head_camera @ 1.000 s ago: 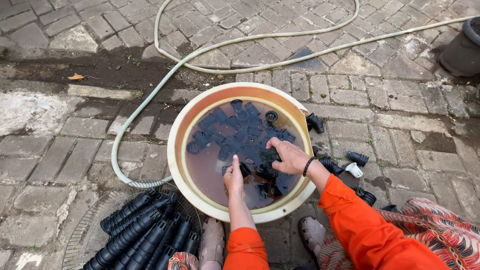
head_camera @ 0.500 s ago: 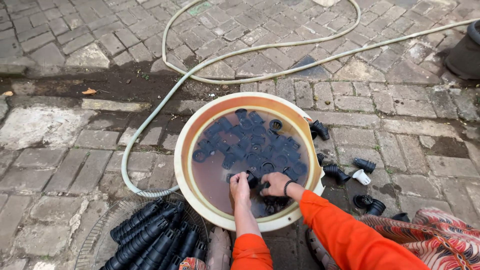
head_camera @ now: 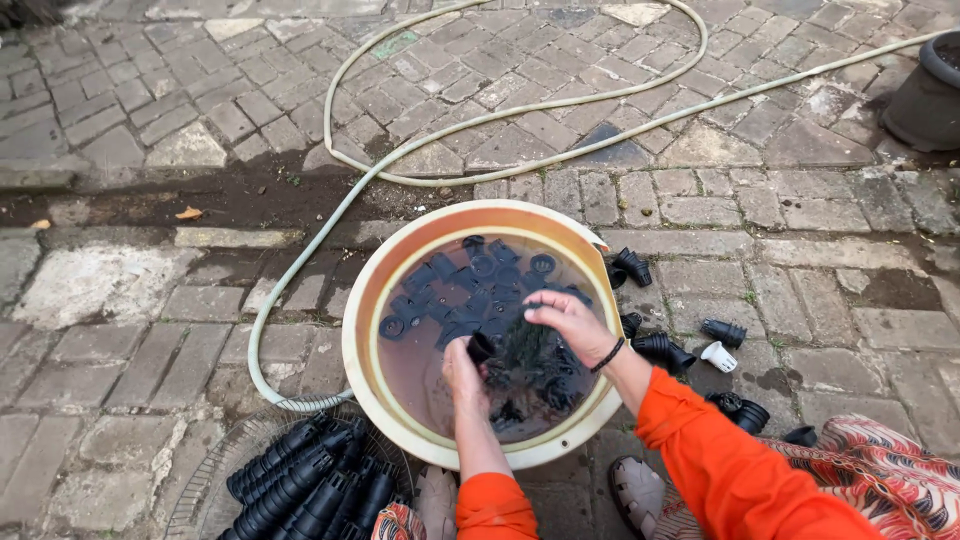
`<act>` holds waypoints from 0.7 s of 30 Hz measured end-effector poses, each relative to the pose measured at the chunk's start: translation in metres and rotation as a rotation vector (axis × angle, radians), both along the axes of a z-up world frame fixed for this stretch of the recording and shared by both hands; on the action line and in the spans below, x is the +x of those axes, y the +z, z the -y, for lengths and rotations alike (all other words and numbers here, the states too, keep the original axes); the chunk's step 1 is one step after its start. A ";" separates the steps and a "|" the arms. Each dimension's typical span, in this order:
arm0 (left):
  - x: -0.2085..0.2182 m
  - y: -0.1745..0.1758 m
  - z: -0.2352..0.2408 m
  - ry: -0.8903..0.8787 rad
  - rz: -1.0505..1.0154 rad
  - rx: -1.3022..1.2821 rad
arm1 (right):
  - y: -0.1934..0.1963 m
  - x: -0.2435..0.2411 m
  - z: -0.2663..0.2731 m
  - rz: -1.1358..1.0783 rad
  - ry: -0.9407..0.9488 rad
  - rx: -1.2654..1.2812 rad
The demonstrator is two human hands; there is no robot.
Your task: The person sits on a paved outdoor area and repeatedly picks small black plastic components from a bucket of water, rinses them, and assembles them into longer segmented tubes. The assembled tubes are placed into a wire basket beside the bucket.
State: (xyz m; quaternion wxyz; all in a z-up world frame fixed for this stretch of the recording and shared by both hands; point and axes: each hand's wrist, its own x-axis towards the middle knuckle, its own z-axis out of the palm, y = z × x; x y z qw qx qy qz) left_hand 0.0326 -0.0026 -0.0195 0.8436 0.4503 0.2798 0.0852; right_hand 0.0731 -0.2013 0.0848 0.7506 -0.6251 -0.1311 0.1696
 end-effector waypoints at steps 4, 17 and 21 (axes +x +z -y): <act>0.001 0.052 0.006 0.085 -0.146 0.061 | 0.064 0.009 0.007 0.159 0.086 -0.028; 0.039 0.150 0.031 -0.110 0.046 0.314 | 0.128 0.031 0.006 0.658 0.069 -0.566; 0.047 0.189 0.026 -0.168 0.021 0.344 | 0.102 0.051 -0.001 0.912 -0.016 -0.204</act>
